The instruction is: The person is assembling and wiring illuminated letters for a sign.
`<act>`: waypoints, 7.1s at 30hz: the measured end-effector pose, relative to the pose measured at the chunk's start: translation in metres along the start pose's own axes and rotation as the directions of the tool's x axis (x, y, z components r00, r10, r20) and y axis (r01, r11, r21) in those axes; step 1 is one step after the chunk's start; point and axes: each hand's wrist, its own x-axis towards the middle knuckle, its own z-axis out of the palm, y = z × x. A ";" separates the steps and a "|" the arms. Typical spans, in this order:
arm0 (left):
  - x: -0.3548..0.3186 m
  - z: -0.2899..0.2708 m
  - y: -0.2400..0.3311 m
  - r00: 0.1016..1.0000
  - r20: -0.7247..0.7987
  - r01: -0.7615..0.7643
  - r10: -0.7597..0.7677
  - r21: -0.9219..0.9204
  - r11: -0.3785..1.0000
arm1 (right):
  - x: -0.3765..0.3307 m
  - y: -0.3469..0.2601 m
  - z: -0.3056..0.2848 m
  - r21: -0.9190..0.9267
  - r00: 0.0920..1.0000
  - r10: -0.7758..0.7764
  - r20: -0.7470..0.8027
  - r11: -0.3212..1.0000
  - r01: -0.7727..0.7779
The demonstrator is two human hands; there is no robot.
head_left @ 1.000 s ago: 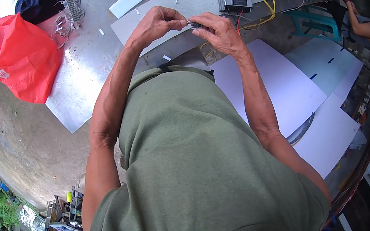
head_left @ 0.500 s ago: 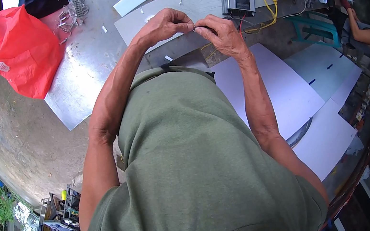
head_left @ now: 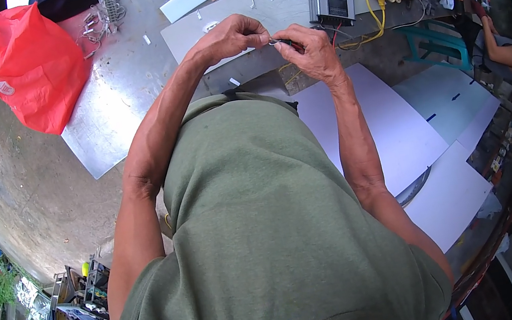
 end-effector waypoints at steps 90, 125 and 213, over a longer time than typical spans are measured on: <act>0.043 -0.054 0.113 0.911 -0.318 -0.089 0.261 0.468 0.879 | 0.118 0.045 -0.094 0.429 0.979 -0.197 -0.054 0.881 0.201; 0.073 -0.024 0.075 0.896 -0.436 0.041 0.080 0.262 0.964 | 0.234 0.182 -0.123 -0.398 0.867 -0.160 -0.471 0.916 -0.047; 0.082 -0.033 0.055 0.480 -0.876 0.098 0.050 0.111 0.989 | 0.236 0.110 -0.055 -0.308 0.867 -0.034 -0.497 0.941 -0.139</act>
